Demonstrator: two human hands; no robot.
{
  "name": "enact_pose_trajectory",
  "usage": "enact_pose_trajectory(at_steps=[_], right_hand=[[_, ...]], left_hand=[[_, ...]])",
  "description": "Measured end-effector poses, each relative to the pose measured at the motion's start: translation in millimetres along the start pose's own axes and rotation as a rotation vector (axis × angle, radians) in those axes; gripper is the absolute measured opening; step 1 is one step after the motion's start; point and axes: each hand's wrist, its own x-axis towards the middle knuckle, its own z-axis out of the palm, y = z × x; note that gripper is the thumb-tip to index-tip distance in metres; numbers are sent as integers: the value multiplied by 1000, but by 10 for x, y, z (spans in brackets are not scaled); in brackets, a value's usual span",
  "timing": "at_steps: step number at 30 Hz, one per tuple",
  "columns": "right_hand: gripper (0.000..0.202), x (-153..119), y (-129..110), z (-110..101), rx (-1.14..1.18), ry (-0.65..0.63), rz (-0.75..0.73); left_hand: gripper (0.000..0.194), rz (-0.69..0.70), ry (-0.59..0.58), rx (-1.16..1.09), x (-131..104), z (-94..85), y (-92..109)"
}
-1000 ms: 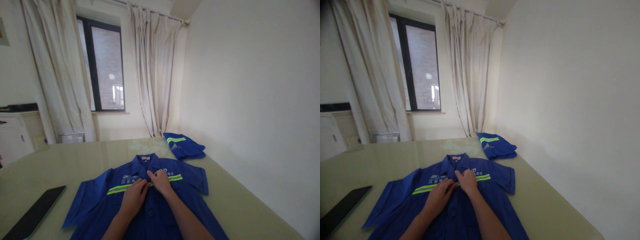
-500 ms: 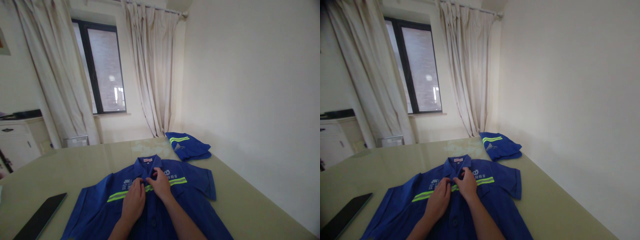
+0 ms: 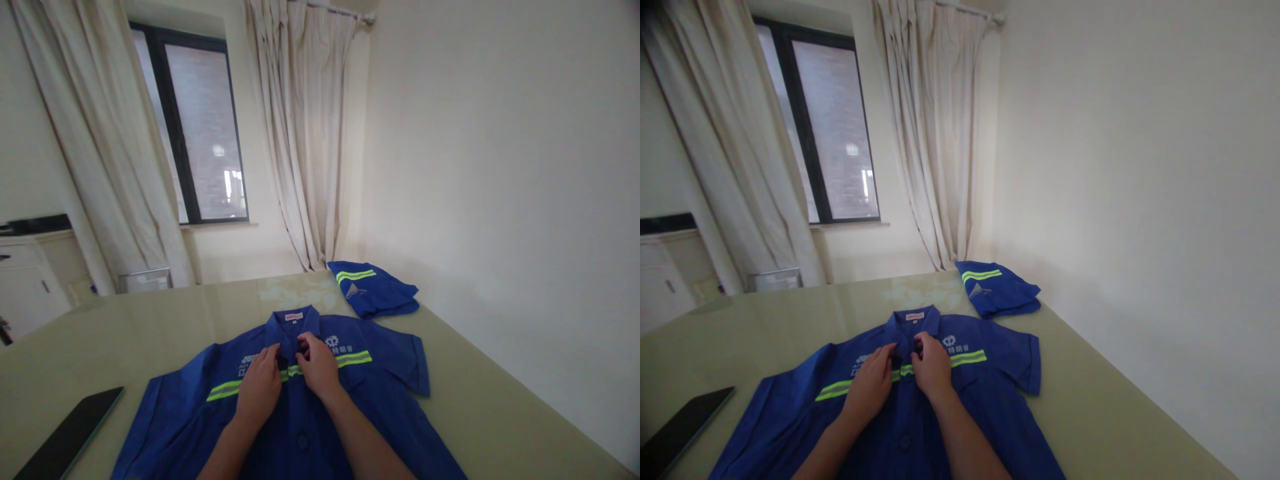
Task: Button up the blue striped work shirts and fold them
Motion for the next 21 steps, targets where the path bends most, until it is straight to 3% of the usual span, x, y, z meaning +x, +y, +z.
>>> enact_pose_trajectory(at_steps=[4,7,10,17,21], right_hand=[[26,131,-14,47,-182,48,-111],[24,279,-23,71,-263,69,-129],[27,399,-14,77,-269,104,-114],[31,375,-108,-42,-209,196,-191],[34,157,-65,-186,-237,41,-278]], left_hand=[[55,-10,-164,124,-266,-85,208],[65,-3,-189,156,-524,-73,394],[71,25,-205,113,-624,-13,455],[74,58,-186,65,-280,5,334],[64,76,-141,4,-141,26,271]])
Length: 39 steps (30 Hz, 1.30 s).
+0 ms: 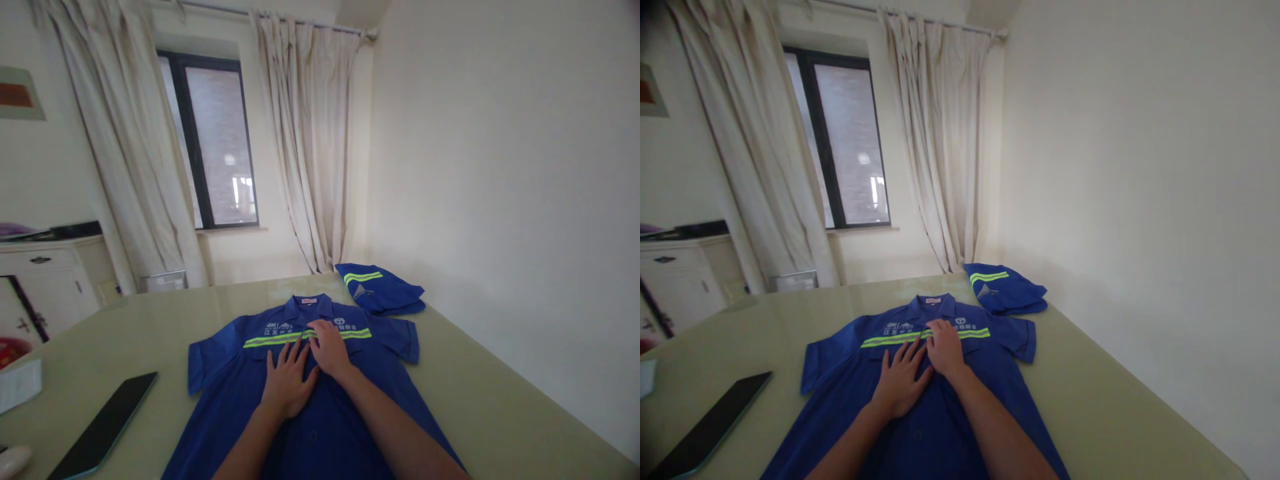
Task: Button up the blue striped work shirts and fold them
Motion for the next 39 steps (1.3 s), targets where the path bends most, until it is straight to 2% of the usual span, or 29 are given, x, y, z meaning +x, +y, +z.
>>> enact_pose_trajectory(at_steps=[3,5,8,10,13,15,16,18,21,23,24,26,28,30,33,36,39], right_hand=[[46,-248,144,-160,-76,-150,1],[55,-386,264,-278,-99,-249,8],[59,-483,387,-411,-90,-348,8],[59,-487,409,-447,-81,-359,13],[58,-473,385,-453,-61,-336,18],[55,-472,363,-452,-49,-319,22],[54,-473,356,-453,-45,-314,25],[53,-475,351,-460,-37,-313,31],[52,-480,365,-470,-30,-306,28],[51,-488,375,-469,-35,-298,24],[51,-494,378,-466,-39,-297,24],[51,-506,379,-449,-37,-296,25],[49,-507,383,-424,-9,-289,21],[48,-486,412,-407,32,-227,28],[47,-420,552,-475,24,-7,114],[47,-382,820,-709,-150,197,285],[56,-443,1132,-1012,-426,230,548]], left_hand=[[56,-29,95,-111,51,19,-161],[55,-52,186,-185,68,-2,-373],[52,-107,277,-196,23,-114,-844],[52,-192,319,-156,-80,-214,-1195],[59,-443,433,64,-301,-319,-1638],[68,-610,422,191,-420,-343,-1830],[71,-650,391,212,-452,-348,-1895],[66,-635,330,186,-458,-365,-1973],[58,-635,304,57,-367,-447,-1965],[57,-636,375,-76,-302,-527,-1863],[56,-585,422,-148,-282,-564,-1781],[53,-363,464,-272,-274,-605,-1571],[55,-130,410,-327,-300,-585,-1346],[59,10,345,-295,-340,-502,-1173],[63,76,264,-150,-377,-316,-1089],[65,62,123,9,-369,-176,-1153],[66,20,123,119,-347,-128,-1199]])
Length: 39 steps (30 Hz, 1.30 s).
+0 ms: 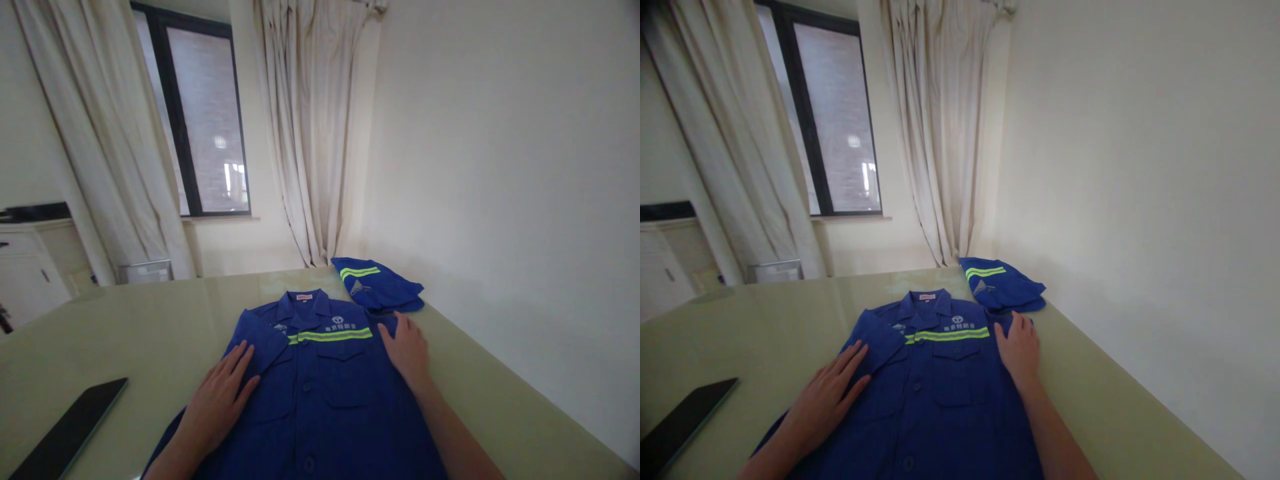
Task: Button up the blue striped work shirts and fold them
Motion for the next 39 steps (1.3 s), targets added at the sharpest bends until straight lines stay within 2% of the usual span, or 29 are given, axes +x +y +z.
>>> enact_pose_trajectory(at_steps=[3,7,10,14,17,19,22,24,25,27,28,31,33,34,36,39], right_hand=[[64,86,312,-81,-179,-100,184],[59,143,492,-53,-199,-200,224],[50,197,544,2,-65,-218,235],[57,256,558,-2,137,-185,245],[57,236,374,-93,302,2,187],[56,161,128,-180,455,108,66],[53,-21,-280,-291,771,52,-290],[50,-127,-456,-309,947,59,-389],[47,-164,-499,-292,966,84,-376],[44,-209,-503,-200,859,103,-334],[44,-223,-478,-133,746,62,-331],[50,-263,-389,81,349,-219,-363],[56,-285,-370,170,177,-355,-375],[57,-290,-377,189,132,-369,-382],[59,-287,-405,192,87,-298,-370],[68,-280,-430,184,22,-223,-270]], left_hand=[[70,-69,-37,60,-6,35,14],[75,-98,-123,81,-38,111,25],[75,-102,-118,76,-43,131,19],[74,-111,-113,74,-34,121,27],[73,-103,-102,57,-34,135,30],[72,-101,-85,40,-36,148,28],[72,-104,-74,30,-39,147,31],[71,-107,-81,27,-38,131,40],[71,-110,-83,28,-37,123,47],[72,-113,-87,37,-35,110,60],[72,-115,-89,44,-34,107,67],[72,-116,-92,68,-39,102,85],[71,-109,-80,81,-42,92,100],[71,-99,-64,85,-42,84,108],[69,-71,-24,86,-35,65,124],[65,-28,17,73,-18,51,135]])
